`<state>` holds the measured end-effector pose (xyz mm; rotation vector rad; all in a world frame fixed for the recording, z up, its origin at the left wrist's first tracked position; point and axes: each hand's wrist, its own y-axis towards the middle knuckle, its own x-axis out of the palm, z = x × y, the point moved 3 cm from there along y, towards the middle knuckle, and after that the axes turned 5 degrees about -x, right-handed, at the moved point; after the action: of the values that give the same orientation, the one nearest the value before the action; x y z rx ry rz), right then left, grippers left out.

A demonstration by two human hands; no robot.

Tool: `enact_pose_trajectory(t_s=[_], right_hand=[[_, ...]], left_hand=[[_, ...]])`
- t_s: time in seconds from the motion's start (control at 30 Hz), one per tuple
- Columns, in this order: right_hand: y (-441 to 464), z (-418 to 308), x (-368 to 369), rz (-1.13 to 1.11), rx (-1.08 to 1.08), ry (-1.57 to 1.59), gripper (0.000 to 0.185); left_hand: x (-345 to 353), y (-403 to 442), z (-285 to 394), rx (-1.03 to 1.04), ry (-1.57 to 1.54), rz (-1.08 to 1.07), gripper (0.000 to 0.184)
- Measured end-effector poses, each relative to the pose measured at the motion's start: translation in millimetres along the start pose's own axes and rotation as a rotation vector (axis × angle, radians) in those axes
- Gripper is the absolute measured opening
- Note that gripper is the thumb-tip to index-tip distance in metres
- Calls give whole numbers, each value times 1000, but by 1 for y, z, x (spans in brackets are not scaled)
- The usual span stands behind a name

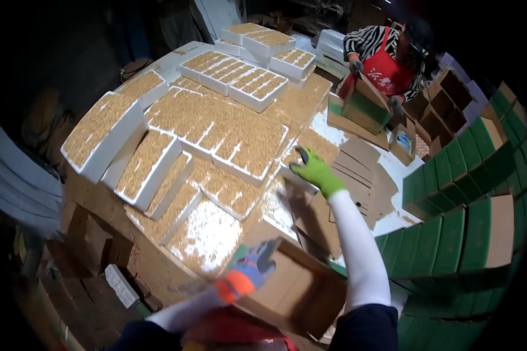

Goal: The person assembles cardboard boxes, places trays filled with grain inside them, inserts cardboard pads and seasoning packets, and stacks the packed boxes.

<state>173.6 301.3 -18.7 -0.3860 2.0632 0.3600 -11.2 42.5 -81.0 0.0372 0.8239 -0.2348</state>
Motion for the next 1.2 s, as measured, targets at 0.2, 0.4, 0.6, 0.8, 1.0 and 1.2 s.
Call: enact_pose_trajectory(t_s=[0.2, 0.4, 0.6, 0.8, 1.0, 1.2], right_hand=[[149, 44, 67, 218, 335, -54, 68], [30, 67, 60, 137, 560, 723, 56], [-6, 40, 56, 86, 556, 621, 99], [-50, 11, 90, -57, 591, 744, 97], [-75, -25, 61, 286, 563, 973, 81], [-181, -96, -45, 362, 523, 1230, 58]], left_hand=[[-17, -1, 6, -11, -231, -28, 59], [-23, 1, 7, 23, -291, -58, 60], [-17, 2, 9, 53, -320, 37, 60], [-10, 2, 9, 94, -296, 45, 56], [12, -1, -13, -96, -525, 23, 53], [6, 6, -10, -128, -503, -53, 54]])
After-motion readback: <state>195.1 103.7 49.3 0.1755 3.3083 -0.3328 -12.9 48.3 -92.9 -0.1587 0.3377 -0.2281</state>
